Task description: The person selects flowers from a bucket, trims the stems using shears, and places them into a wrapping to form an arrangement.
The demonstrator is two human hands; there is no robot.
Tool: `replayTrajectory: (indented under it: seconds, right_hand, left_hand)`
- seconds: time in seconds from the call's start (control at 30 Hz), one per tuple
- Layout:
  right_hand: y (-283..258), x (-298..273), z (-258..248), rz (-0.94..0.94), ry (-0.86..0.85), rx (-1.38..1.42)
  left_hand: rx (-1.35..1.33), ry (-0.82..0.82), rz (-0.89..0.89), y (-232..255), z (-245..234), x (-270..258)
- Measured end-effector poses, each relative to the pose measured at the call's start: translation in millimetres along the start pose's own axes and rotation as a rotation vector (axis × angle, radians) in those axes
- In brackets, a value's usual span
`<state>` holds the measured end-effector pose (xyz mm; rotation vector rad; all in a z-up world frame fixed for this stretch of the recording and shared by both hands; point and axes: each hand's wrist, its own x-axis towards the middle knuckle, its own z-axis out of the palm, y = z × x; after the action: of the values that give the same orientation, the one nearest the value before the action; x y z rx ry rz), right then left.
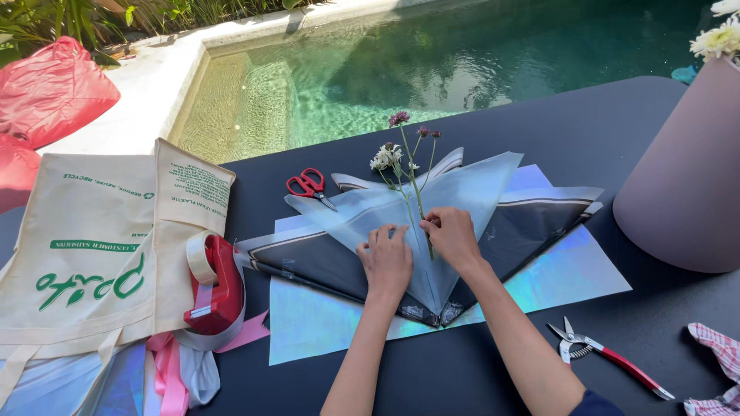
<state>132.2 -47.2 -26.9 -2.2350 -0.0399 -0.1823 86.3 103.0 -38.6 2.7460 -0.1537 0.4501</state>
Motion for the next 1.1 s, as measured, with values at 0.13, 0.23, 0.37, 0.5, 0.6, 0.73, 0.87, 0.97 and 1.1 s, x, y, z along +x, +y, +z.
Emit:
replayTrajectory:
  seconds: [0.13,0.23,0.37,0.5,0.6,0.73,0.87,0.97,1.1]
  right_hand:
    - [-4.7,13.7,16.6,-0.032,-0.011,-0.003]
    - [-9.3,21.9,27.5,-0.039,-0.03,-0.012]
    - [-5.4,31.0,39.9,-0.007,-0.079,-0.089]
    - [-20.5,30.9,26.3,0.021,-0.169,-0.099]
    - [-18.1,40.9,19.0,0.023,-0.099,-0.086]
    - [-1.6,54.9,31.0,0.048,-0.026,-0.161]
    - [9.1,59.2,48.1,0.048,-0.031,-0.216]
    - [29.5,66.9,56.5,0.046,0.002,-0.242]
    - [7.6,56.5,38.4,0.046,0.054,-0.23]
  left_hand:
    - [-0.21,0.012,-0.104,8.3,-8.2,15.0]
    - [-0.229,0.05,-0.133,-6.8,18.3,35.5]
    - [-0.174,-0.012,-0.156,-14.0,27.9,47.3]
    - [-0.123,-0.063,-0.149,-12.7,18.3,53.0]
    - [-0.26,-0.16,-0.24,-11.5,11.1,57.3]
    - [-0.18,-0.154,-0.13,-24.7,28.2,59.4]
    - [-0.209,-0.169,-0.126,-29.5,27.8,61.7]
    - [-0.261,-0.169,-0.123,-33.5,35.4,64.0]
    - [-0.368,-0.12,-0.149,-25.8,19.5,59.1]
